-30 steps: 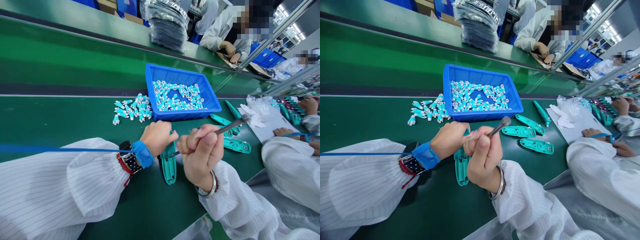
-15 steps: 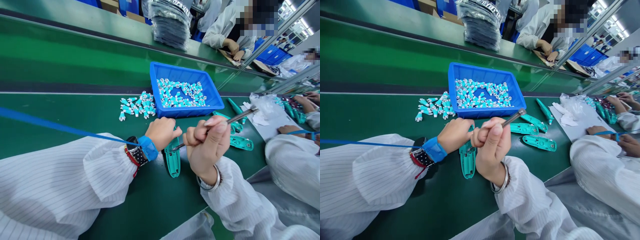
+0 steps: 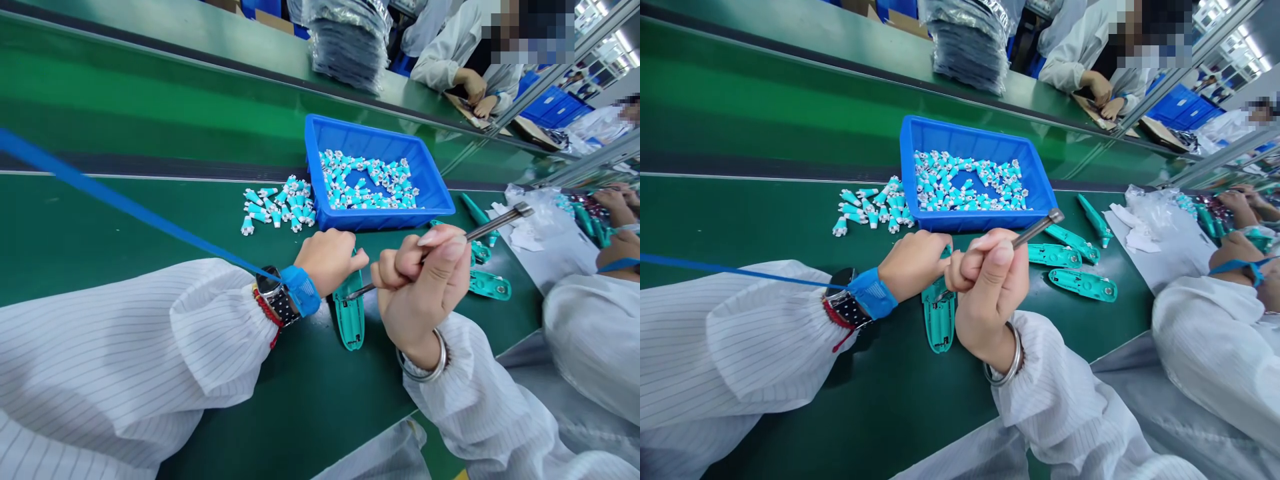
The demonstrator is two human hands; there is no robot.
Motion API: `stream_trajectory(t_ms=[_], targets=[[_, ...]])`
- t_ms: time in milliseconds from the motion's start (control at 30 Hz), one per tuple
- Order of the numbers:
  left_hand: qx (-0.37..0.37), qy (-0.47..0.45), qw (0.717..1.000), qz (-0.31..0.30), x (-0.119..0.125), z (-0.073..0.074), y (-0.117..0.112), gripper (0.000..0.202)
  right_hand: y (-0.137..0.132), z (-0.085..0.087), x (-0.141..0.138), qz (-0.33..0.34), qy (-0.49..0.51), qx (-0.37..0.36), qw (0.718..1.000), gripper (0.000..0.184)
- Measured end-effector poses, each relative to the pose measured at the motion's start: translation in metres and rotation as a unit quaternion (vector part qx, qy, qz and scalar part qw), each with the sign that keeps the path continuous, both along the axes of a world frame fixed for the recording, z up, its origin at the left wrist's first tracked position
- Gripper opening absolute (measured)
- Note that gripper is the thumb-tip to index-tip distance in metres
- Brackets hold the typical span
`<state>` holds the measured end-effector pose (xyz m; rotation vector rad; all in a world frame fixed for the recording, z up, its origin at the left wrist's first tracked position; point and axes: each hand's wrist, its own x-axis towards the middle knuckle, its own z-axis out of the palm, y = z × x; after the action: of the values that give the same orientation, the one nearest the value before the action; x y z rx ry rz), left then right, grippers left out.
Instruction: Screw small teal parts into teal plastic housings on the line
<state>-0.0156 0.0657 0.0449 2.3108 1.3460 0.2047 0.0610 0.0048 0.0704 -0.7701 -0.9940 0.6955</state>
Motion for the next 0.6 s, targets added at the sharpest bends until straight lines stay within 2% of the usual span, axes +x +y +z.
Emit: stream_trajectory(t_ms=[133, 367, 600], targets=[[-0.014, 0.016, 1.000, 0.003, 0.000, 0.000, 0.001, 0.032, 0.002, -0.004, -0.003, 0.006, -0.026, 0.045, 0.999, 0.019], [-0.018, 0.029, 0.999, -0.028, -0.001, 0.004, 0.002, 0.030, -0.004, -0.010, -0.009, 0.011, -0.068, 0.110, 0.992, 0.018], [0.004, 0.007, 1.000, -0.030, 0.001, -0.001, 0.002, 0.031, -0.010, -0.016, -0.008, 0.017, -0.071, 0.109, 0.991, 0.020]])
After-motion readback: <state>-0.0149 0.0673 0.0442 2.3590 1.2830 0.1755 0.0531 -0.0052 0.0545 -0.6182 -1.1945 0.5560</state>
